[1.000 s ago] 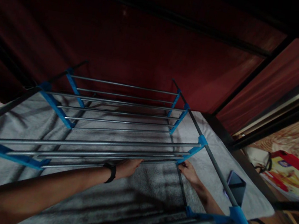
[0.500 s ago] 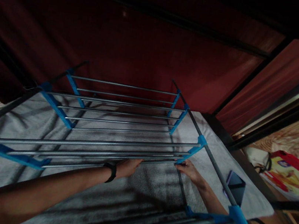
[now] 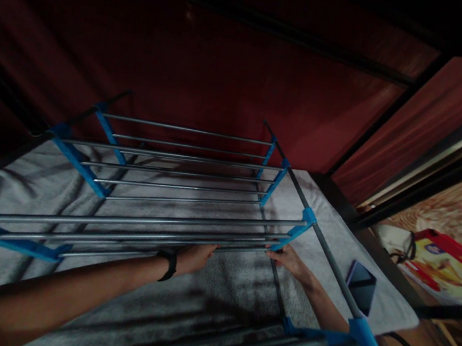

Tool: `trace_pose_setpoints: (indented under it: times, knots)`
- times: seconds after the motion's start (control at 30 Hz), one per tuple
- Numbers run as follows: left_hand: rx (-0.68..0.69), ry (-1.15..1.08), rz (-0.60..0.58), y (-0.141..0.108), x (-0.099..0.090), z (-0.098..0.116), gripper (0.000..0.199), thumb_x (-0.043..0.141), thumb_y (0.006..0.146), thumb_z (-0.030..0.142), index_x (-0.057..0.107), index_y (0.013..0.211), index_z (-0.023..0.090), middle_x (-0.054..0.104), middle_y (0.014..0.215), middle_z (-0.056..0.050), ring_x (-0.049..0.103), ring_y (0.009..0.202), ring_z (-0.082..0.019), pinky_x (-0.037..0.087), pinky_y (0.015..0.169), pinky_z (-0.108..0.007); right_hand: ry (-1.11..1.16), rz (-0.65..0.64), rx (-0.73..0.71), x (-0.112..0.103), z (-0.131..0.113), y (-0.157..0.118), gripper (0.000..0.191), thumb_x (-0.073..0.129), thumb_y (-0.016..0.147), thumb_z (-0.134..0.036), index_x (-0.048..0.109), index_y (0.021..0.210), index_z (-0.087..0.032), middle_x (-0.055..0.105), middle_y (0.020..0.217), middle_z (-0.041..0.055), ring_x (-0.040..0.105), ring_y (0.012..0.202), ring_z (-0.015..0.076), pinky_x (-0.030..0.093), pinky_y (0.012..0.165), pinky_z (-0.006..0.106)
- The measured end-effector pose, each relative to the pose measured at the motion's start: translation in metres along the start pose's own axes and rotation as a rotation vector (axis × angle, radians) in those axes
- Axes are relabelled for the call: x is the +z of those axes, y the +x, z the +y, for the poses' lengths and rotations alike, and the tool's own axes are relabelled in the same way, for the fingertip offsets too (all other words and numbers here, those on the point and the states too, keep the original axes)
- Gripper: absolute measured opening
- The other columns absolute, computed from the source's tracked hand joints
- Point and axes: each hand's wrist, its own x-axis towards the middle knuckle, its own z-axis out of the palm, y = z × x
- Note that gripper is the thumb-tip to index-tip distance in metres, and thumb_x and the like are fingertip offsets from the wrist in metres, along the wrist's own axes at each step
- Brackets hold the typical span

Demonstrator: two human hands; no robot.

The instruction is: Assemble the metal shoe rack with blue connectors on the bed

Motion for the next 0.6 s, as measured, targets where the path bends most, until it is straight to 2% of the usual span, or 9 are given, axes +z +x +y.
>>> trace_pose_setpoints:
  times: [0.13, 0.27, 0.37, 0.43, 0.53, 0.6]
  knots:
    - [-0.058, 0.021, -0.029, -0.001, 0.001, -0.001, 0.051, 0.051, 0.09, 0.014, 0.062, 0.139, 0.023, 0.066, 0.145, -0.01, 0.06, 0.135, -0.032, 0.044, 0.119, -0.053, 0.006, -0.003, 0.014, 0.001, 0.002, 0.004, 0.046, 0.087, 0.068, -0.047, 0.077, 0.099, -0.015, 0.064, 0.074, 0.0037, 0.058, 0.073, 0.0179, 0.051, 0.066, 0.03]
    - [-0.171, 0.041, -0.07, -0.003, 0.0, 0.005, 0.044, 0.05, 0.092, 0.013, 0.066, 0.133, 0.019, 0.07, 0.139, -0.014, 0.064, 0.132, -0.033, 0.05, 0.113, -0.051, -0.01, 0.049, 0.052, 0.003, 0.009, 0.008, 0.052, 0.084, 0.06, -0.055, 0.076, 0.092, -0.015, 0.062, 0.071, 0.0025, 0.053, 0.065, 0.0155, 0.043, 0.057, 0.027]
    - [-0.168, 0.064, -0.11, -0.007, -0.003, 0.015, 0.046, 0.052, 0.092, 0.012, 0.066, 0.135, 0.018, 0.069, 0.141, -0.015, 0.063, 0.134, -0.035, 0.049, 0.115, -0.052, -0.015, 0.066, 0.105, 0.003, 0.015, 0.01, 0.053, 0.082, 0.054, -0.055, 0.077, 0.09, -0.016, 0.061, 0.069, 0.0026, 0.053, 0.063, 0.0163, 0.043, 0.056, 0.028]
    - [-0.149, 0.096, -0.15, -0.013, -0.007, 0.021, 0.049, 0.053, 0.089, 0.01, 0.064, 0.137, 0.012, 0.068, 0.141, -0.021, 0.062, 0.135, -0.037, 0.05, 0.114, -0.052, -0.028, 0.075, 0.136, 0.001, 0.021, 0.011, 0.051, 0.082, 0.053, -0.054, 0.078, 0.089, -0.018, 0.061, 0.068, 0.0029, 0.053, 0.062, 0.0173, 0.043, 0.056, 0.03]
    - [-0.142, 0.16, -0.191, -0.031, -0.017, 0.029, 0.057, 0.062, 0.082, 0.009, 0.061, 0.139, 0.007, 0.064, 0.144, -0.027, 0.061, 0.136, -0.04, 0.051, 0.112, -0.051, -0.046, 0.067, 0.148, -0.003, 0.032, 0.015, 0.048, 0.081, 0.054, -0.055, 0.08, 0.088, -0.022, 0.062, 0.068, 0.0049, 0.056, 0.063, 0.0205, 0.046, 0.057, 0.033]
    - [-0.149, 0.17, -0.164, -0.049, -0.037, 0.038, 0.059, 0.074, 0.075, 0.013, 0.067, 0.133, 0.01, 0.067, 0.141, -0.024, 0.064, 0.131, -0.042, 0.053, 0.109, -0.049, -0.06, 0.049, 0.157, -0.005, 0.037, 0.017, 0.045, 0.082, 0.053, -0.055, 0.082, 0.085, -0.024, 0.062, 0.066, 0.0057, 0.057, 0.061, 0.0219, 0.048, 0.057, 0.036]
